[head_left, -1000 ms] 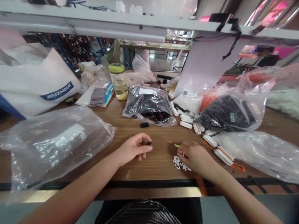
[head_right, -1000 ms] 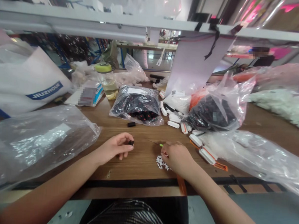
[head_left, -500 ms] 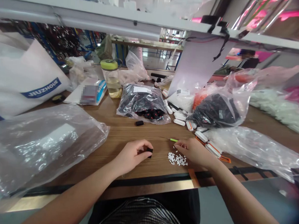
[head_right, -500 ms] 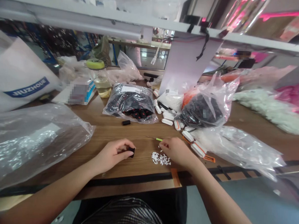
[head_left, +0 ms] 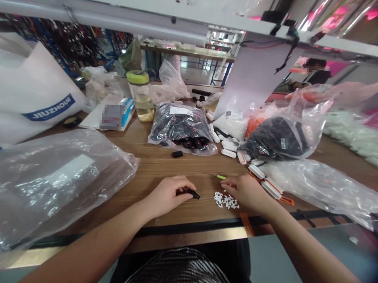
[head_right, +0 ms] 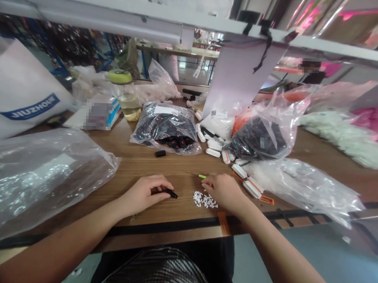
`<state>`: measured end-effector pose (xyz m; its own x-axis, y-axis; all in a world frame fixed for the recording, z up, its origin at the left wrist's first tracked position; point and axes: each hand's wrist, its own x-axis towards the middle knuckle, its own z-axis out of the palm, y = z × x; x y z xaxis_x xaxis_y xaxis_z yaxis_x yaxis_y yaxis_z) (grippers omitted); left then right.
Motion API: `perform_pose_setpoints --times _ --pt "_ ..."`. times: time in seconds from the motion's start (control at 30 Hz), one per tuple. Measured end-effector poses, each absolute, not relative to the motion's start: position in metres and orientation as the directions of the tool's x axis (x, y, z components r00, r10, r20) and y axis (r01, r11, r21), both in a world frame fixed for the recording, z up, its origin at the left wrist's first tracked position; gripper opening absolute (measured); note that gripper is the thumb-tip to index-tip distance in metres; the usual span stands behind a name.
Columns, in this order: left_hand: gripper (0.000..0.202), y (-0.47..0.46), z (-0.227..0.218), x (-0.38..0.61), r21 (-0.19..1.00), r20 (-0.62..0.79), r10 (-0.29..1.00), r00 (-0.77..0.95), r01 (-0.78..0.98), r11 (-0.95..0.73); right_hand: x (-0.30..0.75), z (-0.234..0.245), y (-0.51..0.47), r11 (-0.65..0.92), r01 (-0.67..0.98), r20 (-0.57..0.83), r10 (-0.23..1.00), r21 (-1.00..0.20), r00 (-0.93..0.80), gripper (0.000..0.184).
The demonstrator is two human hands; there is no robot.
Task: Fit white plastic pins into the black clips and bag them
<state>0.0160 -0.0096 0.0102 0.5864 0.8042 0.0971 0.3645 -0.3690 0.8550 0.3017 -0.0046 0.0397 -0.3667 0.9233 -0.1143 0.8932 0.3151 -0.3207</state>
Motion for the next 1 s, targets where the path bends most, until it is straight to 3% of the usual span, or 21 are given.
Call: perform_pose_setpoints --times 0.13,0.37,0.57,0.83,1.0 --pt "0.009 -0.012 0.013 0.015 0.761 0.113 0.797 0.593 0.464 -0.453 0.305 0.036 -0.002 0.295 0.896 -0.098 0.934 -0.333 -0.344 0.025" --pt "0.009 -0.016 0.015 0.017 0.708 0.091 0.824 0.56 0.545 -0.449 0.298 0.036 -0.007 0.238 0.935 -0.078 0.961 -0.263 -0.267 0.024" --pt "0.01 -0.024 0.014 0.021 0.657 0.097 0.84 0.534 0.6 -0.457 0.294 0.035 -0.008 0.139 0.945 -0.138 0.973 -0.296 -0.186 0.017" --pt "0.006 -0.025 0.013 0.022 0.62 0.142 0.825 0.547 0.601 -0.505 0.296 0.038 -0.004 0.284 0.946 -0.121 0.945 -0.158 -0.304 0.026" --pt "0.005 -0.024 0.013 0.022 0.626 0.103 0.839 0.535 0.62 -0.473 0.301 0.045 -0.002 0.274 0.91 -0.18 0.923 -0.312 -0.34 0.032"
